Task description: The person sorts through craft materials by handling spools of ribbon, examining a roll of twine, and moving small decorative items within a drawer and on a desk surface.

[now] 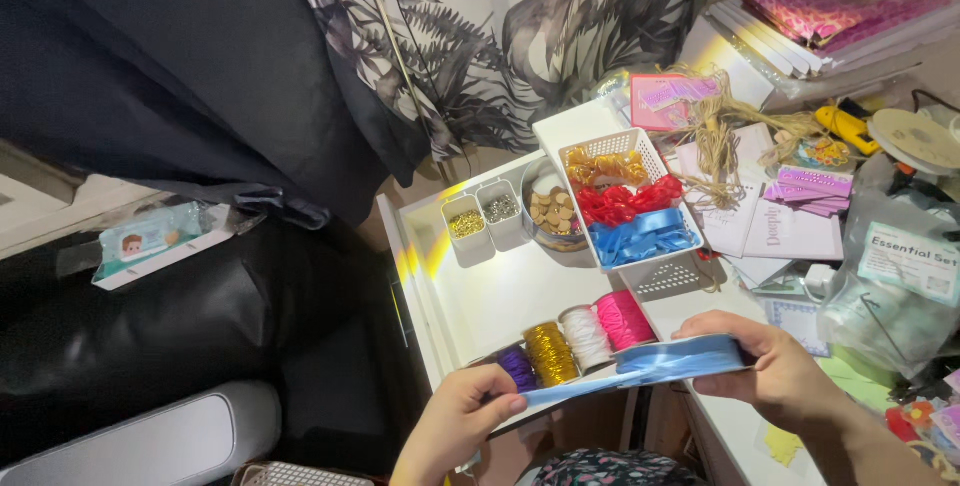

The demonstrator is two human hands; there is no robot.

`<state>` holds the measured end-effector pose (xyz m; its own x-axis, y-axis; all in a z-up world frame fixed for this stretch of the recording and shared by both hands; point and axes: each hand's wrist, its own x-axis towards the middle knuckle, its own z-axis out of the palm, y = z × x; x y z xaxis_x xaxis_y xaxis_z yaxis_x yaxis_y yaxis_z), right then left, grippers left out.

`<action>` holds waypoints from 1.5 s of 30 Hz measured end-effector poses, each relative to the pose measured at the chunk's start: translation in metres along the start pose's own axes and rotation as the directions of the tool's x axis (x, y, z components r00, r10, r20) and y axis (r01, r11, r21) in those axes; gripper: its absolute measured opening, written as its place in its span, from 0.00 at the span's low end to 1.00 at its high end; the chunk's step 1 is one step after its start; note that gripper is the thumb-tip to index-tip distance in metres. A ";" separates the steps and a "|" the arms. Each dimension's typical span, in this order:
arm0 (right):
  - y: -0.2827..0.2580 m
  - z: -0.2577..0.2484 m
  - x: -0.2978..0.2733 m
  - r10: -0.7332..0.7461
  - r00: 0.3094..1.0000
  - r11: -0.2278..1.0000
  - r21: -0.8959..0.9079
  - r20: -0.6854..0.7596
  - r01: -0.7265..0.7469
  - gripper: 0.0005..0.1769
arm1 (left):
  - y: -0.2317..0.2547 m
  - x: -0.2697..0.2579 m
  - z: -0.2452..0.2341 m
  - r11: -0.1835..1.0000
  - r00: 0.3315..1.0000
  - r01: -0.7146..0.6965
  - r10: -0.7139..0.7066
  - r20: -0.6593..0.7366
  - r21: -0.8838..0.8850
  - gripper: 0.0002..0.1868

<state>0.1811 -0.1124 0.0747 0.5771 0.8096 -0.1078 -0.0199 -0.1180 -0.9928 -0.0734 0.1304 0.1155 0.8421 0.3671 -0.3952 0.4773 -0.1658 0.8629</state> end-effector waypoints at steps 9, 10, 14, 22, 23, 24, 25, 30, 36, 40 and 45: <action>0.021 0.060 -0.009 -0.119 0.968 0.590 0.800 0.219 -0.109 0.25 | -0.032 0.042 0.109 0.736 0.983 -0.183 0.149 -0.106 -0.651 0.04; 0.013 0.069 -0.009 -0.123 0.969 0.588 0.802 0.216 -0.104 0.25 | -0.028 0.045 0.116 0.739 0.983 -0.184 0.152 -0.105 -0.648 0.04; -0.006 0.093 -0.004 0.150 0.988 0.654 0.745 0.044 -0.133 0.43 | -0.022 0.054 0.140 0.521 0.972 -0.230 0.159 -0.171 -0.822 0.15; -0.010 0.105 0.010 0.404 0.915 0.569 0.788 -0.020 -0.234 0.42 | -0.033 0.052 0.127 0.933 0.830 -0.349 0.264 -0.490 -0.088 0.46; -0.013 0.104 0.012 0.480 0.875 0.554 0.796 -0.069 -0.242 0.40 | -0.028 0.048 0.118 0.960 0.914 -0.196 0.103 -0.393 -0.203 0.60; -0.016 0.105 0.014 0.553 0.825 0.538 0.805 -0.112 -0.251 0.38 | -0.024 0.043 0.108 0.955 0.960 -0.025 -0.060 -0.275 -0.297 0.74; -0.023 0.107 0.017 0.554 0.825 0.537 0.805 -0.112 -0.252 0.38 | -0.025 0.048 0.106 0.954 0.959 -0.024 -0.061 -0.275 -0.297 0.74; 0.027 0.105 0.030 0.255 0.966 0.723 0.669 -0.028 -0.172 0.34 | -0.020 0.084 0.107 0.658 0.898 -0.399 0.141 -0.416 -0.639 0.28; 0.033 0.086 0.050 0.117 0.990 0.989 -0.103 0.075 -0.109 0.59 | 0.002 0.105 0.088 -0.047 0.906 -0.217 -0.383 -0.183 -0.975 0.20; 0.027 0.087 0.057 0.178 0.976 0.950 -0.282 0.129 -0.136 0.25 | 0.017 0.108 0.073 -0.177 0.949 -0.212 -0.273 -0.159 -0.961 0.24; 0.030 0.060 0.065 -0.231 0.880 0.738 -0.514 0.416 0.437 0.18 | -0.006 0.131 0.068 -0.029 0.920 -0.241 -0.326 -0.219 -0.970 0.20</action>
<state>0.1693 -0.0289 0.0346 0.1726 0.9785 0.1130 0.6574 -0.0290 -0.7530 0.0508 0.1176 0.0370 0.5638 0.5917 -0.5762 -0.4606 0.8043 0.3754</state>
